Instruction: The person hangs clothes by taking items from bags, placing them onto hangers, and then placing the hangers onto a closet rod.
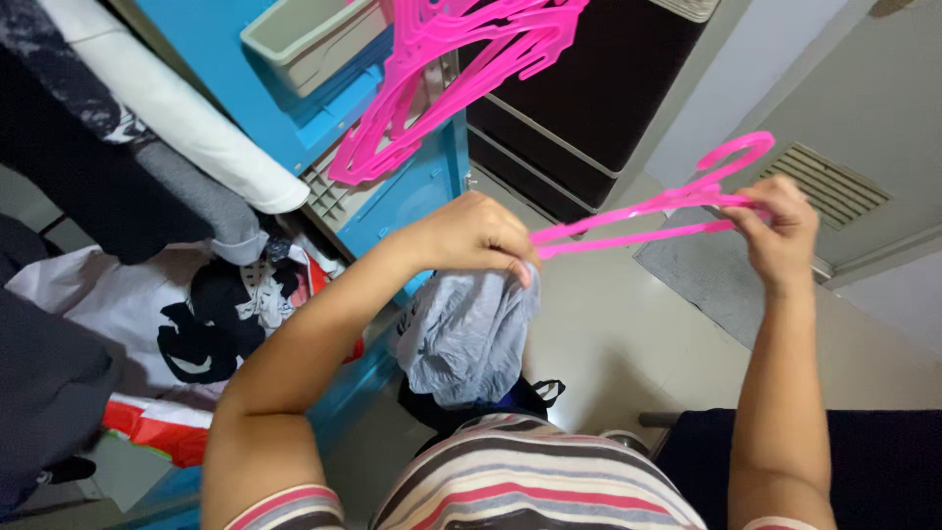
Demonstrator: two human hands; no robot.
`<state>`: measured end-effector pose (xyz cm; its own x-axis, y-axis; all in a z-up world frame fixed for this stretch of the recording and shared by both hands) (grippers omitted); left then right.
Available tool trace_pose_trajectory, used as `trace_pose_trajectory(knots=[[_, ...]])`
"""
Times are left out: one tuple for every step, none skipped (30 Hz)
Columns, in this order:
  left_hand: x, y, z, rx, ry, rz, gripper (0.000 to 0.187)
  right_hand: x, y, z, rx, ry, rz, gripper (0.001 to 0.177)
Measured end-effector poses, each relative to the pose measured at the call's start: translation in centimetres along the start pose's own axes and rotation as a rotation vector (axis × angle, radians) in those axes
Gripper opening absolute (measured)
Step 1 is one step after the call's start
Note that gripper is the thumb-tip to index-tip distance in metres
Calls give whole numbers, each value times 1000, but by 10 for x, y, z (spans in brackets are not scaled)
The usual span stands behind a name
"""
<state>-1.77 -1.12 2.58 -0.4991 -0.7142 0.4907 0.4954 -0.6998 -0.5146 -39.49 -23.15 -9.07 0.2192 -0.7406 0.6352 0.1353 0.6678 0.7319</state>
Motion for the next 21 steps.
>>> trace_pose_trajectory(knots=[[2,-2,-1,-42,23,-1,22,0,4,-5,-11,13,7,9],[4,-3,-2,-82,45,-5,22,1,10,-11,-23,25,17,8],[5,-3,-4,-80,49,-11,22,1,16,-17,-24,18,19,8],[7,-3,-7,-102,50,-8,22,-1,23,-24,-87,50,104,6],[8,-3,-11,-125,51,-5,23,-5,28,-33,-151,81,189,5],[9,-1,-14,-121,52,-12,23,-9,31,-45,-74,105,201,8],[10,2,-18,-106,63,3,22,-15,33,-58,4,130,214,12],[11,5,-22,-90,71,19,22,-24,32,-71,-5,157,161,11],[11,7,-26,-86,71,12,22,-35,30,-82,-13,185,108,11],[11,10,-26,-38,51,4,23,-45,27,-92,59,186,23,9],[11,12,-26,10,31,-3,23,-57,25,-101,130,188,-62,6],[11,13,-24,18,27,-6,23,-69,26,-108,140,178,-78,6],[11,15,-23,80,77,33,25,-80,27,-112,150,169,-94,6],[11,15,-22,143,126,76,27,-91,31,-117,154,171,-86,6],[12,12,-23,151,123,76,27,-101,35,-122,140,149,-70,8],[11,6,-26,116,104,46,26,-110,39,-125,123,127,-62,10],[10,2,-28,80,85,15,25,-113,40,-128,126,128,-62,10],[11,0,-28,79,84,15,25,-115,38,-128,125,56,-132,10],[11,-3,-24,219,-54,-63,36,-116,36,-127,123,-15,-203,9],[11,-5,-20,360,-194,-145,47,-115,34,-125,122,-14,-199,9],[8,-6,-19,362,-198,-147,47,-113,30,-120,153,-59,-258,9]])
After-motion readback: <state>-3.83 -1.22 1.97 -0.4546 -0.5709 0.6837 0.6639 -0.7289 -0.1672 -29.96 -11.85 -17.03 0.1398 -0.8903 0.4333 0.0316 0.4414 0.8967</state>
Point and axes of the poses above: each hand's wrist, its own x-axis towards the middle knuckle, its own z-axis out of the back of the hand, y = z × x, the point moved 2 cm from there along x, towards the middle knuckle, and after that the axes turned 10 degrees about -y, right-handed, at the moved point
